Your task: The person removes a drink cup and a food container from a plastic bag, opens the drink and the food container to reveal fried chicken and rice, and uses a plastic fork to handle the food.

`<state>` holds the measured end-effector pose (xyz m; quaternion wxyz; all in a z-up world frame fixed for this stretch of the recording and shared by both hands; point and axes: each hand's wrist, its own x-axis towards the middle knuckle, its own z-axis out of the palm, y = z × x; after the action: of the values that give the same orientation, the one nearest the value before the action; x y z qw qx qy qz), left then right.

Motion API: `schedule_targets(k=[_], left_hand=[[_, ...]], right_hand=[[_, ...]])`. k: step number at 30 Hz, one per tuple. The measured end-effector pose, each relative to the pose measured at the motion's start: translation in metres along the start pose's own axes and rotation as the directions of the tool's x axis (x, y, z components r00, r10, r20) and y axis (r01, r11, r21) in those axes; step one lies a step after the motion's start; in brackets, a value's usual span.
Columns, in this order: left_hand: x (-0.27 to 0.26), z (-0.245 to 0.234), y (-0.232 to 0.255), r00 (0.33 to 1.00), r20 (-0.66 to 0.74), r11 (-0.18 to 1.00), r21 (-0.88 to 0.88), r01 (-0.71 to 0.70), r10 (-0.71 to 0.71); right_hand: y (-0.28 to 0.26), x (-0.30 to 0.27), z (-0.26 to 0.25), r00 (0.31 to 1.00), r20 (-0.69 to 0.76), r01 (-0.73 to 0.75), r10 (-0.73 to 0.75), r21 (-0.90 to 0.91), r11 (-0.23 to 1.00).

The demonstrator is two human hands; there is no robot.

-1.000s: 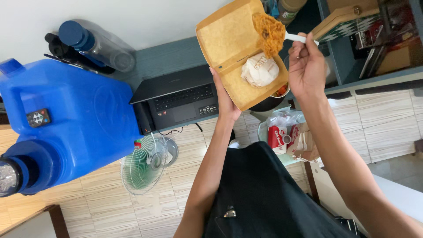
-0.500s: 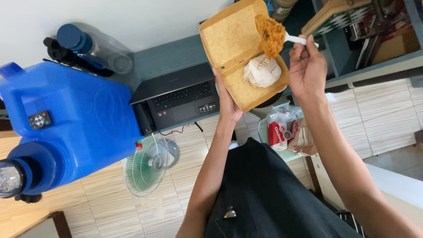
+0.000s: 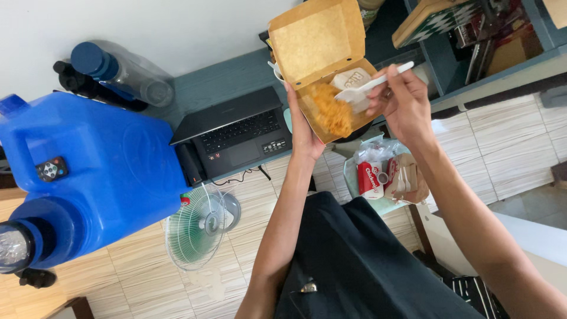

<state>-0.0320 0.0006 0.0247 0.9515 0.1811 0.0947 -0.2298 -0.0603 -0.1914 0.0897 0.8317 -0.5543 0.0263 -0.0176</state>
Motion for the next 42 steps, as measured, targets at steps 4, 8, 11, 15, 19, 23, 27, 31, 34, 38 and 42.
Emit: schedule_targets(k=[4,8,11,15,19,23,27,31,34,38,42], left_hand=[[-0.004,0.002,-0.001,0.995,0.062,0.997,-0.04,-0.073,0.075],[-0.009,0.002,-0.003,0.998,0.012,0.996,-0.061,-0.061,0.062],[-0.012,0.003,-0.004,0.998,0.016,0.996,-0.063,-0.058,0.059],[-0.015,0.004,-0.004,0.998,0.041,0.996,-0.079,-0.043,0.046],[-0.016,0.004,-0.004,0.999,0.023,0.998,-0.04,-0.042,0.043],[-0.014,0.004,-0.009,0.991,0.127,0.995,-0.077,0.06,-0.049],[-0.013,0.003,-0.017,0.986,0.146,0.996,-0.03,0.087,-0.082],[-0.016,0.005,-0.027,0.981,0.15,0.992,-0.03,0.126,-0.12],[-0.022,0.008,-0.033,0.974,0.172,0.988,-0.013,0.151,-0.147],[-0.031,0.009,-0.043,0.952,0.233,0.976,-0.037,0.212,-0.198],[-0.037,0.01,-0.053,0.971,0.157,0.984,0.04,0.175,-0.179]], right_hand=[[-0.012,-0.009,0.016,0.985,0.17,0.111,-0.032,-0.482,0.869],[-0.025,-0.017,0.027,0.976,0.215,0.127,-0.015,-0.518,0.846],[-0.034,-0.023,0.037,0.964,0.261,0.226,-0.056,-0.686,0.692],[-0.042,-0.037,0.051,0.892,0.43,0.443,-0.137,-0.775,0.451],[-0.051,-0.043,0.055,0.837,0.538,0.54,-0.099,-0.786,0.301],[-0.05,-0.043,0.043,0.803,0.575,0.595,-0.159,-0.786,0.166],[-0.045,-0.054,0.032,0.773,0.608,0.632,-0.181,-0.764,0.13],[-0.047,-0.066,0.021,0.768,0.625,0.639,-0.138,-0.761,0.109],[-0.05,-0.076,0.013,0.74,0.65,0.668,-0.173,-0.74,0.076],[-0.05,-0.091,0.001,0.72,0.671,0.687,-0.177,-0.725,0.05],[-0.057,-0.106,-0.003,0.678,0.719,0.729,-0.149,-0.684,0.015]])
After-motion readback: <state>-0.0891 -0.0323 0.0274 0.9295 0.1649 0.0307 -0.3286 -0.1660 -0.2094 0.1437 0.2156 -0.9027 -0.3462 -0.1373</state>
